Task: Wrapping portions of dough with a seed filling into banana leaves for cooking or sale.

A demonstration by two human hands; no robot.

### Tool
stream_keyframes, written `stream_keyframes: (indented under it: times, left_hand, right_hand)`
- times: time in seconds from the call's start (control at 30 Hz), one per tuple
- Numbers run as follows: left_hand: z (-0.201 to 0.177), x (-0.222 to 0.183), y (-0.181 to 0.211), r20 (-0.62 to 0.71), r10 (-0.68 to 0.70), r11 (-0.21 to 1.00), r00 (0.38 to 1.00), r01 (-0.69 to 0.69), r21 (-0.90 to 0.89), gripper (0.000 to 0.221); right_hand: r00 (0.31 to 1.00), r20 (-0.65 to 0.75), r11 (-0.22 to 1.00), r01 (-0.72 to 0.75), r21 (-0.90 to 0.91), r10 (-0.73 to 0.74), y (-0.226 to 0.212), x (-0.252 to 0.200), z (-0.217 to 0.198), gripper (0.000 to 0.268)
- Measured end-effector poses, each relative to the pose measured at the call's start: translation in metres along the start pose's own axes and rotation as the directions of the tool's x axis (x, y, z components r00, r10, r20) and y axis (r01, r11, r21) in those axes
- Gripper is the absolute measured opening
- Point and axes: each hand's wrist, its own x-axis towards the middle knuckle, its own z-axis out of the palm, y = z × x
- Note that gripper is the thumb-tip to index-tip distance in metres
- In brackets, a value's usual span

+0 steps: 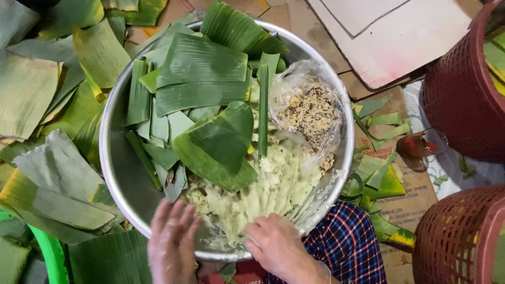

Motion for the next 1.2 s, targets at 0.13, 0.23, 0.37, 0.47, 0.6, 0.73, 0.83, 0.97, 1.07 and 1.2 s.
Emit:
stream_keyframes:
  times: [0.13,0.23,0.37,0.47,0.6,0.73,0.83,0.97,1.07,1.2]
  left_hand:
    - [0.009,0.013,-0.028,0.162,-0.079,0.997,0.984,0.082,-0.011,0.055]
    - [0.002,0.032,-0.042,0.27,-0.067,0.991,0.961,0.095,-0.091,0.045]
    - [-0.017,0.049,-0.059,0.532,0.008,0.976,0.846,0.11,-0.189,0.055]
    - [-0.017,0.044,-0.051,0.633,-0.098,0.976,0.768,0.199,-0.09,0.074]
    - [0.007,0.019,-0.022,0.409,-0.299,0.94,0.862,0.341,-0.032,0.083]
    - [-0.019,0.045,-0.052,0.477,-0.136,0.988,0.868,0.155,0.0,0.051]
    - [-0.022,0.049,-0.054,0.374,-0.048,0.989,0.926,0.096,-0.111,0.029]
    - [-0.011,0.032,-0.041,0.249,-0.175,0.962,0.953,0.219,-0.164,0.03]
    - [-0.017,0.043,-0.042,0.662,0.044,0.946,0.749,0.182,-0.269,0.043]
    - [-0.019,0.045,-0.049,0.446,-0.048,0.976,0.894,0.138,-0.17,0.02]
  right_hand:
    - [0.887,-0.436,0.926,0.283,0.249,-0.154,-0.003,0.001,-0.008,0.009]
    - [0.951,-0.259,0.675,0.078,0.734,0.171,-0.006,0.001,-0.026,0.016]
    - [0.979,0.009,0.285,-0.068,0.956,0.202,-0.027,0.009,-0.065,0.061]
    - [0.962,0.255,0.652,-0.135,0.747,-0.093,-0.086,0.022,-0.132,0.074]
    - [0.984,-0.047,0.899,0.175,0.403,-0.17,-0.059,0.028,-0.086,0.058]
    - [0.992,-0.111,0.912,-0.01,0.41,0.06,-0.03,0.013,-0.087,0.029]
    - [0.977,0.179,0.96,-0.155,0.231,0.115,-0.025,0.008,-0.081,0.02]
    - [0.992,-0.078,0.977,0.107,0.182,-0.094,-0.004,0.007,-0.032,0.013]
    - [0.996,-0.024,0.965,0.093,0.244,-0.09,0.013,0.011,-0.015,0.017]
    - [0.996,0.08,0.96,0.002,0.28,-0.025,0.009,0.0,-0.025,0.026]
